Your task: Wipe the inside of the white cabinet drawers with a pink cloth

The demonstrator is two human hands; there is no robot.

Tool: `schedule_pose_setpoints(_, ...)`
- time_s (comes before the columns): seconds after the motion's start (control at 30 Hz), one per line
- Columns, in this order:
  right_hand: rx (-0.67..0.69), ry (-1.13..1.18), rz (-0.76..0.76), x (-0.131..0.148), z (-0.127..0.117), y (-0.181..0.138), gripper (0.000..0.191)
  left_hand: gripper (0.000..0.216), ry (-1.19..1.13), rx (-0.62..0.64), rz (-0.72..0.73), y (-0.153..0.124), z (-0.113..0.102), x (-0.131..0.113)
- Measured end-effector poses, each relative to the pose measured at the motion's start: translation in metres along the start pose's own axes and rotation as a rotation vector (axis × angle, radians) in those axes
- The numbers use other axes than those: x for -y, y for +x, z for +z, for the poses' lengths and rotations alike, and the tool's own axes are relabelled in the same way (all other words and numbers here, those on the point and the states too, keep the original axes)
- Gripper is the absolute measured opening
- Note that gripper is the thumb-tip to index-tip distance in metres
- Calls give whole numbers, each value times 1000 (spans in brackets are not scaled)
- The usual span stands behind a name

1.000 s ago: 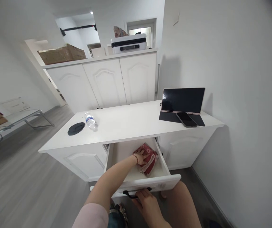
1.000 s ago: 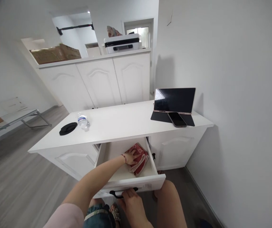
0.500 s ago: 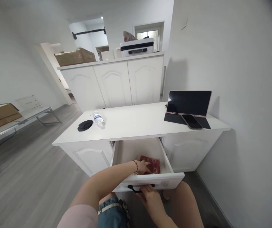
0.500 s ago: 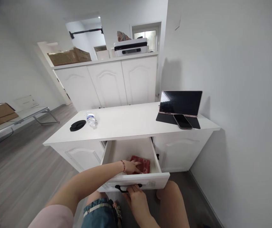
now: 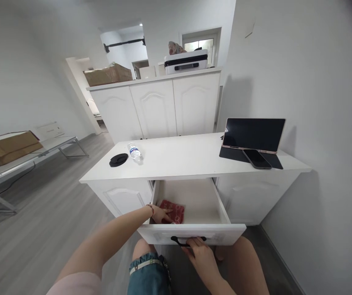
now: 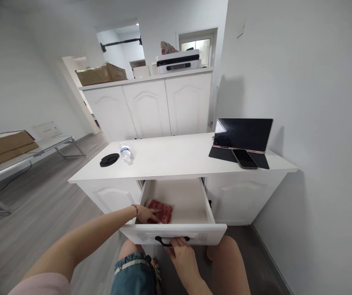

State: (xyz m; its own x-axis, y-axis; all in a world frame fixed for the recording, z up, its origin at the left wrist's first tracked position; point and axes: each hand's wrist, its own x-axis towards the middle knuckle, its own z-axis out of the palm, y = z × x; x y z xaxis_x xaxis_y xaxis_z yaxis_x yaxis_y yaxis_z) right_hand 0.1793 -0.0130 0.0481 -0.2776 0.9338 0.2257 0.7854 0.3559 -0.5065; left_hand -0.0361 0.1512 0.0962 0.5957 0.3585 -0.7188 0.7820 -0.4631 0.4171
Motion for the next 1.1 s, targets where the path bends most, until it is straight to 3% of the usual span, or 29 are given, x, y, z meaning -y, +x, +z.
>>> schedule_pose_setpoints(0.2,11,-28,-2,2,0,-1,7,100,76,-123,-85,7,7,-3)
schedule_pose_setpoints(0.37,6,-18,-2,0,3,0,8,104,182,-206,-180,28,6,-8)
schedule_pose_setpoints(0.5,-12,-5,5,-1,4,0,10,95,272,-258,-143,39,5,-5)
schedule_pose_setpoints(0.73,-53,90,-129,-1,-10,-8,22,64,-129,-511,-201,33,-7,6)
schedule_pose_setpoints(0.93,-314,117,-306,-14,-43,-9,26,50,-428,-605,-237,19,-23,7)
schedule_pose_setpoints(1.1,-475,3,-246,-38,-73,-3,27,33,-820,-691,-225,-1,-27,4)
